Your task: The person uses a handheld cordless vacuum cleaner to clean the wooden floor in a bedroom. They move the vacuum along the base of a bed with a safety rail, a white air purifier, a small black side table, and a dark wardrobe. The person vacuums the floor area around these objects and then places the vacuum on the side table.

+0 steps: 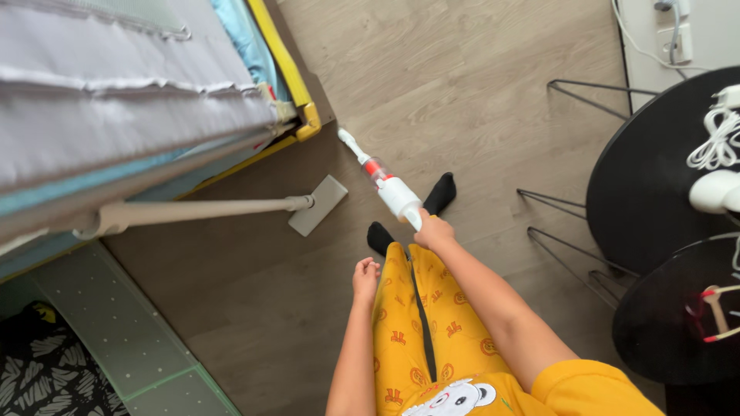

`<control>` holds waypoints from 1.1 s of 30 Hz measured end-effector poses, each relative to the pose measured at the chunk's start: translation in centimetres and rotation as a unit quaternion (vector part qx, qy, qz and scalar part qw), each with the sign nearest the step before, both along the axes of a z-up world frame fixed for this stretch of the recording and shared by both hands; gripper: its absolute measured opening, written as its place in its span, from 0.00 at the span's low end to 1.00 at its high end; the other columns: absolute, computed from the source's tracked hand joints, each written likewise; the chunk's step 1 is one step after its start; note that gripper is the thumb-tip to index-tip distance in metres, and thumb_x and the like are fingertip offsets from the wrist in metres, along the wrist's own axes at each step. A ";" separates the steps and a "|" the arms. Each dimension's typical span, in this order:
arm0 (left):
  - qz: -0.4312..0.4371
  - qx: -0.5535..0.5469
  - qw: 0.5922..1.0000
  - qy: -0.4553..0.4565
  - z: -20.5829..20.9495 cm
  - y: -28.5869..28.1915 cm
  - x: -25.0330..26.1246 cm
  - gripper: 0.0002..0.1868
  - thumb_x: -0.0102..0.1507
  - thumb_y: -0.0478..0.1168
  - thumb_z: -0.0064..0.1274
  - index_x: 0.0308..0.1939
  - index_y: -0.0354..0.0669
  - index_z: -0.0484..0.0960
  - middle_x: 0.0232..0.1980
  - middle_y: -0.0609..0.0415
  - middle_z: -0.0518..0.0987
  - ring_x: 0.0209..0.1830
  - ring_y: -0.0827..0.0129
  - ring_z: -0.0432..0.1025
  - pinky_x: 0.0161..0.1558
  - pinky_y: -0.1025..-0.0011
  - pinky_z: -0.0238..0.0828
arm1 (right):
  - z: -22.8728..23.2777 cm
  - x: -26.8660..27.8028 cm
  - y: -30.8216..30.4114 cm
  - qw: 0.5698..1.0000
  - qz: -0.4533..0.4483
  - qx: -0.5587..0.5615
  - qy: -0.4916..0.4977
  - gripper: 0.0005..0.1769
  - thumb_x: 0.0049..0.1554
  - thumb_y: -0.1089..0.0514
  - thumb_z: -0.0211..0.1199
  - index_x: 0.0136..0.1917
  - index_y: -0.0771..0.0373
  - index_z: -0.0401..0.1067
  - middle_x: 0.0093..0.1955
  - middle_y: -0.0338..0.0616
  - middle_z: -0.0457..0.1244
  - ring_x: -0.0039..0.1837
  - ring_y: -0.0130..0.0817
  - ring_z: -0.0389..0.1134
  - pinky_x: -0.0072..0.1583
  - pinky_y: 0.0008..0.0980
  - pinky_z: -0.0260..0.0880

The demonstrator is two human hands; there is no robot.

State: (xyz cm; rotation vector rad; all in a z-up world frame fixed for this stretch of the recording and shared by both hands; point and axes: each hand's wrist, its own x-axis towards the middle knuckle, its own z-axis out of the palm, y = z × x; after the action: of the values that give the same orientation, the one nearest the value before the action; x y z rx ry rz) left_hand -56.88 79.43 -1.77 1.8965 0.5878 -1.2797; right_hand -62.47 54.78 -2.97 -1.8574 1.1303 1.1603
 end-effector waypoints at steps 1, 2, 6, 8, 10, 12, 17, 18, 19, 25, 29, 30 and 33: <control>0.002 -0.003 1.000 0.000 0.1 1.1 -0.3 0.18 0.69 0.42 0.46 0.61 0.41 0.75 0.50 0.54 0.82 0.44 0.72 0.73 0.52 0.72 0.71 | 0.2 -0.8 0.8 1.000 0.005 -0.017 0.001 0.40 0.57 0.49 0.57 0.81 0.42 0.51 0.62 0.54 0.68 0.62 0.53 0.71 0.62 0.50 0.71; 0.004 -0.006 1.000 0.001 0.2 2.4 -0.4 0.18 0.69 0.42 0.45 0.62 0.41 0.75 0.51 0.55 0.82 0.45 0.73 0.73 0.52 0.73 0.71 | 0.5 -1.4 1.4 1.000 -0.011 -0.014 0.011 0.41 0.57 0.49 0.58 0.81 0.41 0.51 0.62 0.53 0.68 0.63 0.53 0.70 0.62 0.50 0.71; 0.015 0.001 1.000 -0.014 0.9 7.4 -0.2 0.18 0.69 0.42 0.45 0.62 0.41 0.75 0.51 0.54 0.82 0.44 0.72 0.74 0.51 0.71 0.72 | 1.2 -3.1 2.9 0.995 -0.097 -0.028 0.026 0.42 0.54 0.49 0.59 0.80 0.38 0.51 0.64 0.54 0.67 0.65 0.55 0.68 0.65 0.49 0.69; 0.022 0.011 1.000 -0.016 1.4 9.9 -0.3 0.18 0.70 0.42 0.44 0.62 0.41 0.75 0.51 0.54 0.82 0.45 0.72 0.74 0.51 0.71 0.72 | 0.7 -4.4 4.1 0.989 -0.139 -0.040 0.015 0.41 0.53 0.49 0.61 0.78 0.40 0.53 0.64 0.55 0.66 0.67 0.55 0.67 0.66 0.49 0.67; 0.031 0.018 0.999 -0.019 2.1 11.9 -0.8 0.18 0.70 0.43 0.44 0.62 0.41 0.75 0.50 0.54 0.82 0.45 0.72 0.74 0.51 0.71 0.72 | 0.2 -5.9 5.3 0.985 -0.166 -0.051 -0.008 0.39 0.52 0.48 0.63 0.76 0.44 0.57 0.65 0.55 0.66 0.68 0.56 0.66 0.67 0.50 0.66; 0.045 0.025 0.999 -0.019 2.8 13.5 -1.8 0.17 0.71 0.43 0.44 0.61 0.40 0.76 0.50 0.53 0.82 0.44 0.70 0.73 0.51 0.71 0.72 | -0.1 -7.5 6.3 0.984 -0.170 -0.050 -0.027 0.40 0.50 0.50 0.64 0.75 0.46 0.58 0.64 0.57 0.67 0.67 0.57 0.66 0.67 0.49 0.67; 0.085 0.029 0.996 -0.008 3.5 16.1 -6.2 0.17 0.71 0.44 0.44 0.60 0.40 0.75 0.51 0.53 0.82 0.45 0.71 0.74 0.51 0.72 0.71 | -0.1 -10.6 9.1 0.993 -0.103 -0.048 -0.028 0.42 0.50 0.50 0.63 0.76 0.49 0.57 0.62 0.60 0.67 0.65 0.58 0.68 0.66 0.49 0.68; 0.099 0.027 0.995 -0.007 3.2 16.2 -7.1 0.17 0.71 0.44 0.44 0.60 0.40 0.75 0.51 0.54 0.82 0.45 0.72 0.74 0.51 0.72 0.71 | 0.1 -11.2 9.9 0.995 -0.086 -0.046 -0.022 0.44 0.49 0.50 0.64 0.77 0.49 0.55 0.62 0.60 0.67 0.65 0.58 0.67 0.65 0.49 0.68; 0.124 0.006 0.992 -0.011 2.9 16.3 -8.2 0.17 0.70 0.44 0.44 0.60 0.40 0.75 0.51 0.55 0.81 0.46 0.73 0.74 0.51 0.73 0.72 | 0.3 -11.9 10.9 0.997 -0.069 -0.041 -0.012 0.46 0.49 0.50 0.64 0.78 0.49 0.53 0.61 0.61 0.67 0.65 0.58 0.67 0.65 0.49 0.68; 0.161 -0.033 0.986 -0.016 1.3 16.0 -14.9 0.18 0.70 0.43 0.45 0.60 0.38 0.75 0.47 0.53 0.81 0.40 0.72 0.72 0.46 0.73 0.72 | 1.8 -15.7 14.5 0.999 0.038 0.001 -0.004 0.47 0.48 0.50 0.64 0.79 0.49 0.52 0.60 0.59 0.68 0.63 0.57 0.68 0.64 0.48 0.69; 0.219 -0.066 0.973 -0.012 1.4 17.0 -18.9 0.18 0.69 0.43 0.45 0.60 0.38 0.74 0.47 0.53 0.81 0.38 0.72 0.71 0.43 0.73 0.71 | 3.4 -16.3 16.4 0.993 0.111 0.033 0.022 0.45 0.50 0.52 0.61 0.79 0.48 0.52 0.58 0.56 0.69 0.61 0.55 0.70 0.61 0.48 0.71; 0.230 -0.065 0.971 -0.008 1.3 17.5 -19.5 0.18 0.69 0.42 0.45 0.61 0.38 0.74 0.47 0.53 0.81 0.38 0.72 0.71 0.43 0.73 0.70 | 3.8 -16.3 17.1 0.990 0.135 0.034 0.025 0.45 0.50 0.52 0.60 0.79 0.47 0.52 0.58 0.55 0.69 0.61 0.54 0.70 0.61 0.48 0.71; 0.267 -0.063 0.962 -0.015 1.2 20.1 -21.8 0.18 0.69 0.42 0.45 0.61 0.38 0.73 0.48 0.52 0.81 0.41 0.71 0.73 0.46 0.74 0.72 | 4.1 -15.9 19.2 0.977 0.208 0.036 0.034 0.45 0.51 0.53 0.60 0.80 0.48 0.51 0.58 0.54 0.69 0.60 0.53 0.70 0.60 0.48 0.72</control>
State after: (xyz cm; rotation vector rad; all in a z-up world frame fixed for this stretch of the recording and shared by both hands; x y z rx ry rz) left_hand -78.68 99.58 -0.56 1.5066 0.9035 -0.9088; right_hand -78.36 73.95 1.17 -2.0698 0.7388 1.4814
